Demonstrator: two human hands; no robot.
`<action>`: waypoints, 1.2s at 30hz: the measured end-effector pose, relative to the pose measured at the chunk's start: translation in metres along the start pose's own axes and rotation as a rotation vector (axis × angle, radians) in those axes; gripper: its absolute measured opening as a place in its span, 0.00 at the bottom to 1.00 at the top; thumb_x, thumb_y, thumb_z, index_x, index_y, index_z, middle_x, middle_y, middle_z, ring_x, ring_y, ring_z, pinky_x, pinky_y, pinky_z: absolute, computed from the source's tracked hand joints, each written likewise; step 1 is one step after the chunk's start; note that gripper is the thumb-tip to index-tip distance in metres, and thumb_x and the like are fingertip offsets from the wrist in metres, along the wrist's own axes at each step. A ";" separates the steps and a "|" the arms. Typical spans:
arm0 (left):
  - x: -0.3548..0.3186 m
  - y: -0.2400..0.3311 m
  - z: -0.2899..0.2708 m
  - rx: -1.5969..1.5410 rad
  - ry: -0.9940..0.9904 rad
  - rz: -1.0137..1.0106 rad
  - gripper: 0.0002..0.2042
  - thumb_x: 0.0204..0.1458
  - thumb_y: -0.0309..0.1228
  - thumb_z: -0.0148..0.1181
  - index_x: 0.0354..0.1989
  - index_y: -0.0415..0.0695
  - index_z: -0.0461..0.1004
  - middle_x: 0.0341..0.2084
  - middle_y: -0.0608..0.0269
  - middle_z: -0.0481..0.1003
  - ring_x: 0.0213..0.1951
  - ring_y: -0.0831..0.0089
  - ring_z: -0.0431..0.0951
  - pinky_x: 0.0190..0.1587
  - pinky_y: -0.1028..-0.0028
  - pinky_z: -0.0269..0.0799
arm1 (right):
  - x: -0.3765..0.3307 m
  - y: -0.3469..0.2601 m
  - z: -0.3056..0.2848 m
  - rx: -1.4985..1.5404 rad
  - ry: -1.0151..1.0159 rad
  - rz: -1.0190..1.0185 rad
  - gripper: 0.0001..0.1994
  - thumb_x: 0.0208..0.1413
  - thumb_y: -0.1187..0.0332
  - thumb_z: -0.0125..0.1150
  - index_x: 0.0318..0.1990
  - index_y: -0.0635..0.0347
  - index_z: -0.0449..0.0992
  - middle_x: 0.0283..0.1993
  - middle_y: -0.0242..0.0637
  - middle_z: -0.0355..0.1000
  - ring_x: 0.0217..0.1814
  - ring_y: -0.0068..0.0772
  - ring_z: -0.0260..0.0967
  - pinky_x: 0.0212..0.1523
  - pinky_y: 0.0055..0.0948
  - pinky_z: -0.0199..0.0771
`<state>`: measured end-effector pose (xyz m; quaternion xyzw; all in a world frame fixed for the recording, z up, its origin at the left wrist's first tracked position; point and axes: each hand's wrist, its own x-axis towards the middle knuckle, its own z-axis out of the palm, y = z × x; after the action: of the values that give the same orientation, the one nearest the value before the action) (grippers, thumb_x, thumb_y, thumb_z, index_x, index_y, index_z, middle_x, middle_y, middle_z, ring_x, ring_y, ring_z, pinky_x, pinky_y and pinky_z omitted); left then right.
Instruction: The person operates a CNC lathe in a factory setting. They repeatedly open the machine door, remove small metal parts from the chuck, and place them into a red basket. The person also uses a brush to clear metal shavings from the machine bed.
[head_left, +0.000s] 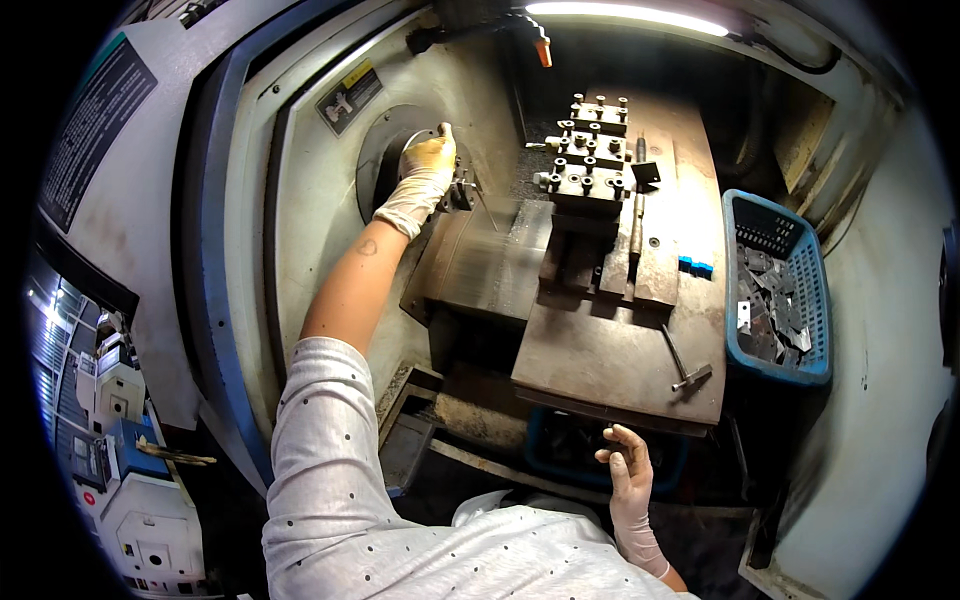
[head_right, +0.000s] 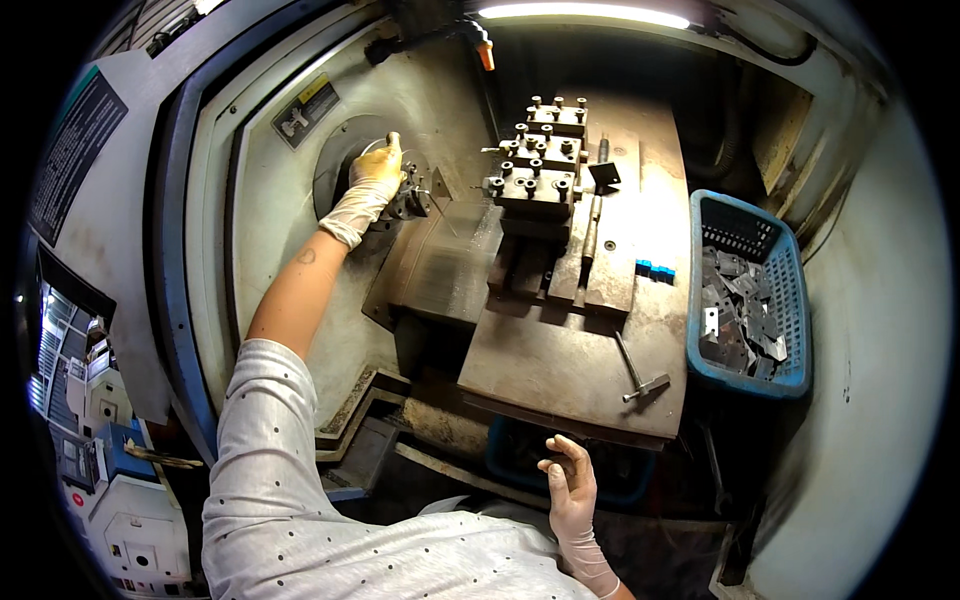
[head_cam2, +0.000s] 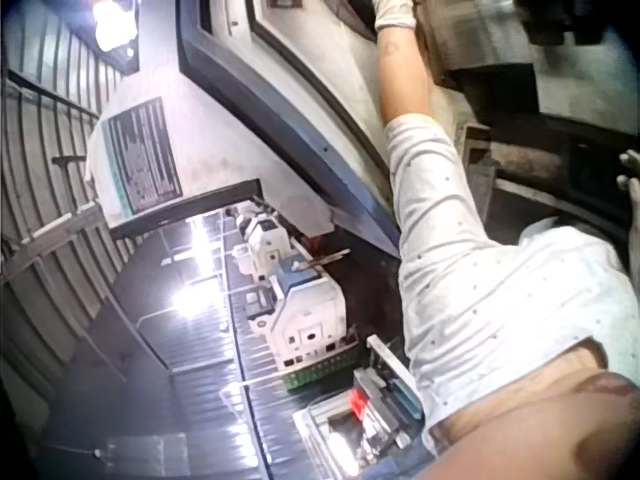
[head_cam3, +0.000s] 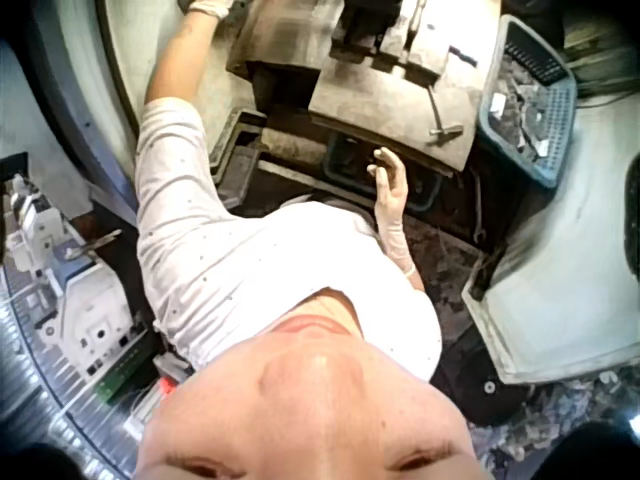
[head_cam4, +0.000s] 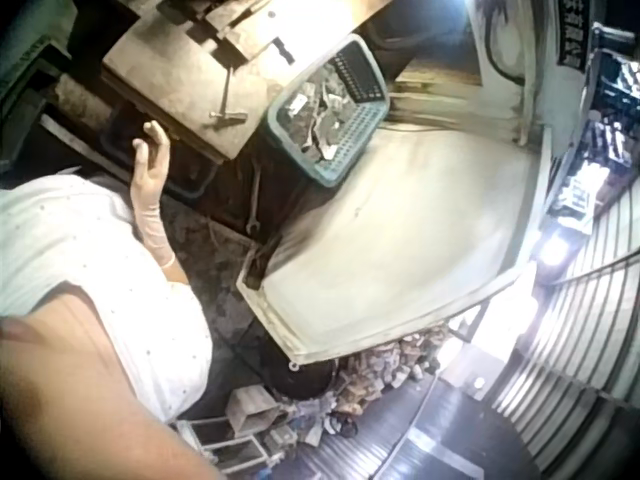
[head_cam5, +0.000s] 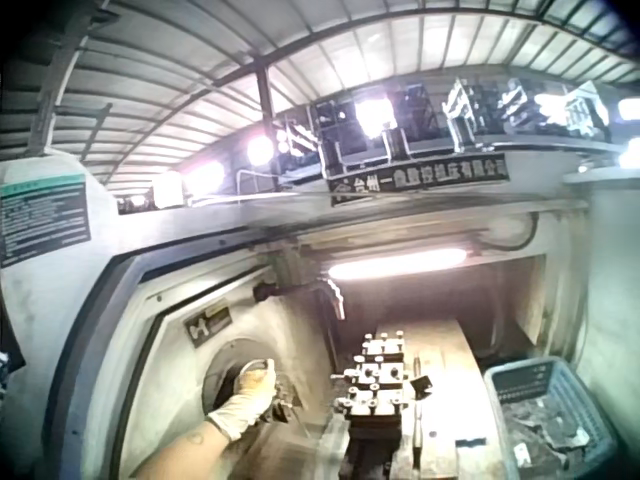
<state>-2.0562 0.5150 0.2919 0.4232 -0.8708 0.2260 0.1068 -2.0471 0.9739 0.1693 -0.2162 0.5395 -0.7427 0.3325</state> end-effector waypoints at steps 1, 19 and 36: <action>0.005 -0.002 0.004 -0.017 -0.030 0.046 0.15 0.51 0.31 0.36 0.43 0.37 0.61 0.19 0.55 0.73 0.22 0.62 0.74 0.26 0.67 0.69 | 0.002 -0.003 -0.001 -0.012 -0.015 -0.017 0.15 0.50 0.72 0.45 0.47 0.64 0.60 0.43 0.36 0.62 0.37 0.21 0.61 0.40 0.20 0.63; -0.021 -0.007 -0.013 0.066 -0.378 -0.034 0.43 0.37 0.50 0.56 0.56 0.38 0.42 0.29 0.59 0.73 0.31 0.68 0.74 0.32 0.74 0.68 | 0.025 -0.028 0.013 -0.026 -0.326 -0.044 0.11 0.50 0.72 0.45 0.41 0.67 0.65 0.41 0.40 0.61 0.41 0.27 0.61 0.41 0.22 0.64; -0.039 -0.008 0.031 -0.607 -0.311 -0.380 0.38 0.39 0.43 0.52 0.57 0.56 0.36 0.32 0.43 0.70 0.36 0.52 0.71 0.42 0.62 0.65 | 0.332 0.087 0.229 -0.581 -0.161 0.189 0.17 0.40 0.73 0.43 0.42 0.67 0.64 0.38 0.52 0.66 0.44 0.45 0.63 0.45 0.31 0.61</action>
<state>-2.0251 0.5222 0.2522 0.5556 -0.8099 -0.1325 0.1338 -2.0963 0.5654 0.1490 -0.3091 0.7188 -0.5038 0.3661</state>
